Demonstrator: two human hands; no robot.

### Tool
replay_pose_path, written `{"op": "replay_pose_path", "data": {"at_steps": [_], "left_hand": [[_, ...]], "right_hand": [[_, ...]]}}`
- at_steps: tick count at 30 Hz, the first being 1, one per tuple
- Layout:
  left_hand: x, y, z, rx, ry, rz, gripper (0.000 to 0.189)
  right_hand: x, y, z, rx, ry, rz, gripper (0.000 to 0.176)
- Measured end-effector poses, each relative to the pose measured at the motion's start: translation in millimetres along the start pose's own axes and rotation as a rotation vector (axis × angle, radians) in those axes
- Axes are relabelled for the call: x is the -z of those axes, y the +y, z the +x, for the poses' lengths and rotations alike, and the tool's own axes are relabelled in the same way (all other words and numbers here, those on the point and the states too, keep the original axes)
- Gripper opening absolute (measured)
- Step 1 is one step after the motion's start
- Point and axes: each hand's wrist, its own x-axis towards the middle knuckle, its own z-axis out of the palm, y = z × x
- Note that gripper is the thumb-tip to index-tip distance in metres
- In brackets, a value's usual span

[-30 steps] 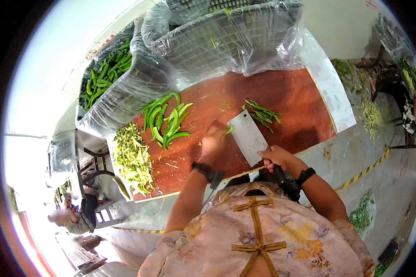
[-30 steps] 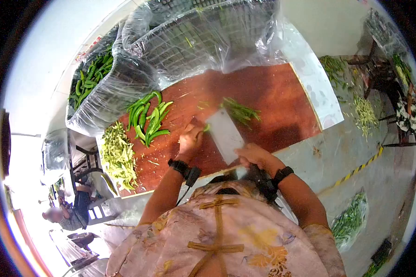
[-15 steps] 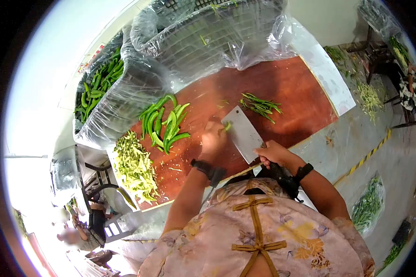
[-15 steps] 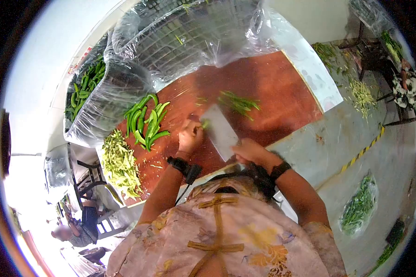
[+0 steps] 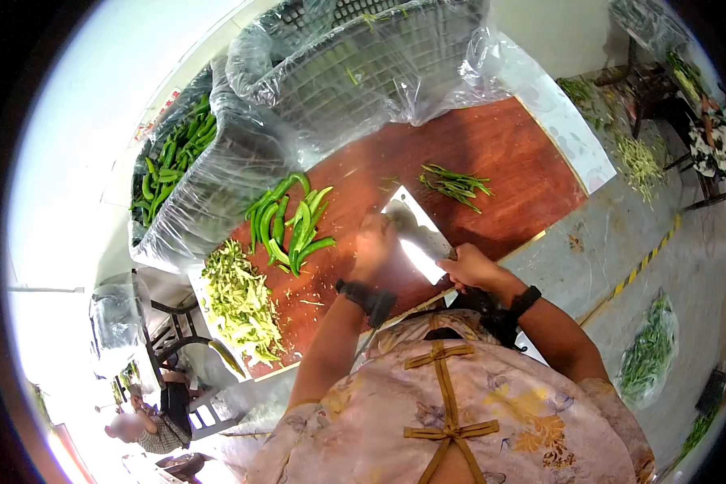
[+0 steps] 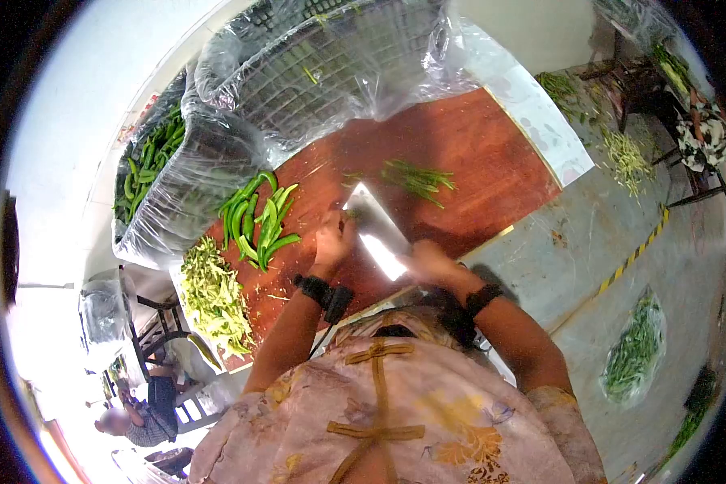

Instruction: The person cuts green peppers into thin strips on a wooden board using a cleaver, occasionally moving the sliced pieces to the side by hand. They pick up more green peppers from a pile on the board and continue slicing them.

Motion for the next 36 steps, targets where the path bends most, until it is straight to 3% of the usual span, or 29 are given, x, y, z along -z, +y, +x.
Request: {"op": "replay_pose_path", "data": {"at_steps": [8, 13, 15, 17, 22, 23, 25, 26, 28, 31, 33, 36], "left_hand": [[3, 0, -1, 0.136, -0.01, -0.063, 0.023], [-2, -14, -1, 0.152, 0.045, -0.079, 0.023], [2, -13, -2, 0.192, 0.08, -0.122, 0.022], [17, -1, -1, 0.574, 0.017, -0.665, 0.02], [40, -3, -1, 0.608, 0.139, -0.767, 0.017], [45, -9, -2, 0.61, 0.153, -0.767, 0.017], [51, -20, -4, 0.256, 0.314, -0.09, 0.011], [54, -23, -10, 0.184, 0.311, 0.039, 0.011], [59, -17, -16, 0.203, 0.267, 0.131, 0.013], [54, -3, -17, 0.283, 0.151, 0.233, 0.018], [44, 8, -14, 0.111, 0.247, 0.224, 0.018], [30, 17, -5, -0.058, 0.155, 0.23, 0.024]], "right_hand": [[-13, -52, -5, 0.048, 0.075, 0.156, 0.047], [-25, -67, 11, 0.096, 0.143, 0.248, 0.047], [-25, -71, 17, 0.119, 0.167, 0.088, 0.035], [-23, -74, 19, 0.139, 0.188, 0.02, 0.035], [-14, -78, 30, 0.185, 0.144, -0.012, 0.036], [-10, -79, 29, 0.231, 0.189, -0.138, 0.036], [-1, -77, 24, 0.279, 0.227, -0.274, 0.036], [4, -75, 21, 0.325, 0.281, -0.29, 0.037], [17, -66, 14, 0.491, 0.373, -0.277, 0.04], [36, -68, -2, 0.444, 0.454, -0.443, 0.04], [45, -71, -16, 0.43, 0.427, -0.373, 0.038], [57, -70, -30, 0.435, 0.479, -0.514, 0.037]]}}
